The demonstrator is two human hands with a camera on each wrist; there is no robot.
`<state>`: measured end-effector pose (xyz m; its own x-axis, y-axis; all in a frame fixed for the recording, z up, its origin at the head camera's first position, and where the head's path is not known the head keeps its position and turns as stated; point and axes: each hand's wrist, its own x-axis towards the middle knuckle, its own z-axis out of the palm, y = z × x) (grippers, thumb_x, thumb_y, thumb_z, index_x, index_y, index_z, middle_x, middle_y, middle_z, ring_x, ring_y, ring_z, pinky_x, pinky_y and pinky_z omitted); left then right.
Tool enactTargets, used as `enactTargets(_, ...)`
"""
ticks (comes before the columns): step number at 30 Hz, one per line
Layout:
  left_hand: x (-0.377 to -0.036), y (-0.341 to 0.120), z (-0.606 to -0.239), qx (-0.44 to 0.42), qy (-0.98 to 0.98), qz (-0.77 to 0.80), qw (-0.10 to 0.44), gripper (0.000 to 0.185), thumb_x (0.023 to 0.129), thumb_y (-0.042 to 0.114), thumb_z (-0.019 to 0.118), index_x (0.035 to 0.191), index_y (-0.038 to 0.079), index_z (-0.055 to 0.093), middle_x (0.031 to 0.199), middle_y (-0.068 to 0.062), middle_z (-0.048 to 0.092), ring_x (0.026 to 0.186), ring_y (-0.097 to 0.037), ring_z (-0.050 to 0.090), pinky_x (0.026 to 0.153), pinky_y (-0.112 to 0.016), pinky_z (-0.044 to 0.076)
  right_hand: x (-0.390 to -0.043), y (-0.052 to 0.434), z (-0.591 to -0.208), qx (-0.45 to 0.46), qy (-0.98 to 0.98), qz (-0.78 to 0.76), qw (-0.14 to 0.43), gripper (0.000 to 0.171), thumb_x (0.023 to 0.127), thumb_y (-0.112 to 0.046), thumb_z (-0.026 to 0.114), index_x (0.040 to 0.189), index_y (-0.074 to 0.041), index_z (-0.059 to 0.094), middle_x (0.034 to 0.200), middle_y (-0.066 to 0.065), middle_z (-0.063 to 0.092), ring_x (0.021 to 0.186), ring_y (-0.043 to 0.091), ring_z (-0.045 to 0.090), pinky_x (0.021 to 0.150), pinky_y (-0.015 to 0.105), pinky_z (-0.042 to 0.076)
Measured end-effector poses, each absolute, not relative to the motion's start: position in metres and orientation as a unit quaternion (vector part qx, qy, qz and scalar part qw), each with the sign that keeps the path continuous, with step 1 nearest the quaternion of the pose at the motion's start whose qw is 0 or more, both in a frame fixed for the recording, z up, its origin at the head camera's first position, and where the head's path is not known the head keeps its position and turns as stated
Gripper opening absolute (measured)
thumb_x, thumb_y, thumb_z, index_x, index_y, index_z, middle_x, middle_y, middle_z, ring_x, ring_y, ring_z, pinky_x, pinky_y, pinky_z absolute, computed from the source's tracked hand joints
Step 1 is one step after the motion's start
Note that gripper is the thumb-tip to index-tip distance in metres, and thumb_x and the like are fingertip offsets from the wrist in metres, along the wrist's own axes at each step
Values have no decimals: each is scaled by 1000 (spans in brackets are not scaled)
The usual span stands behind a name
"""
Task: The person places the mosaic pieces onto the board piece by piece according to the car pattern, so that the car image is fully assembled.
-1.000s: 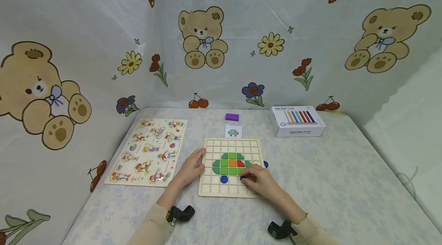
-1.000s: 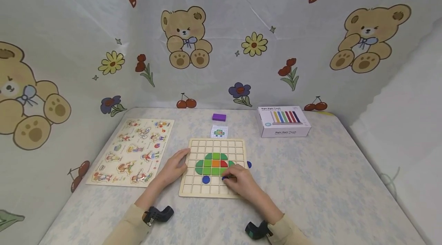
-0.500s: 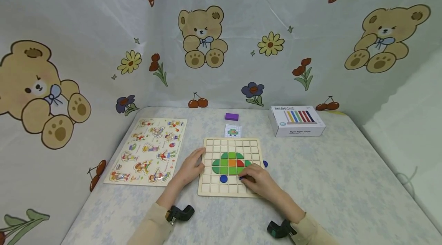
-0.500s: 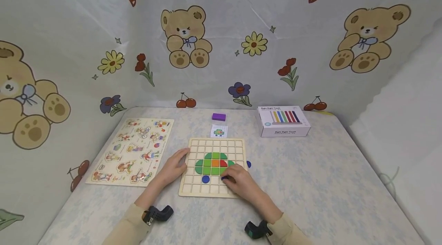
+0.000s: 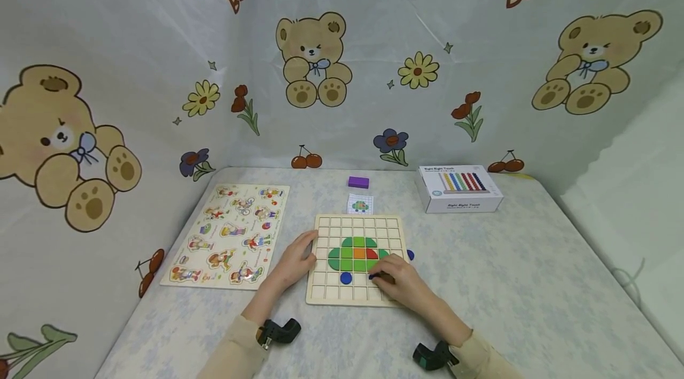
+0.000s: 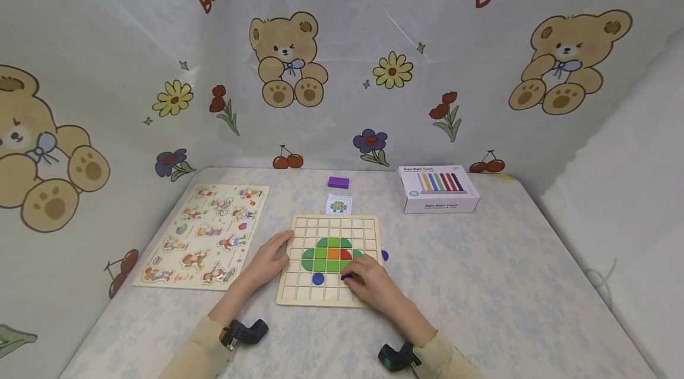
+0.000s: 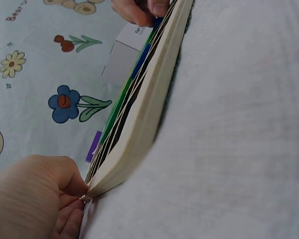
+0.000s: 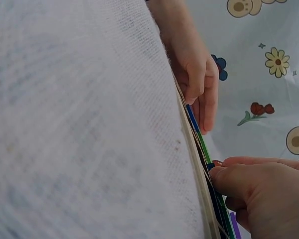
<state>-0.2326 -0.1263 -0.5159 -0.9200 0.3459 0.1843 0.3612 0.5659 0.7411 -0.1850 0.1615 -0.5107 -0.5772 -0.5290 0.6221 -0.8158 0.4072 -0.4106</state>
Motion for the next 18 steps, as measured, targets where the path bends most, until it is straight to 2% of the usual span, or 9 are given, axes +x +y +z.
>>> enactTargets(9, -233, -127, -511, -201, -884, -422, 10, 58, 86, 0, 53, 141, -6, 38, 143, -20, 38, 134, -33, 31, 109, -44, 27, -185, 158, -508, 384, -838, 339, 187, 17, 75, 2, 75, 88, -8, 70, 89, 2, 65, 86, 16, 59, 72, 26, 51)
enactTargets(18, -231, -126, -514, -199, -881, -429, 9, 57, 86, 0, 53, 141, -6, 38, 143, -20, 38, 134, -34, 31, 108, -45, 27, -181, 159, -506, 361, -845, 359, 164, 17, 76, -2, 76, 91, -8, 70, 91, 1, 66, 87, 15, 59, 73, 27, 52)
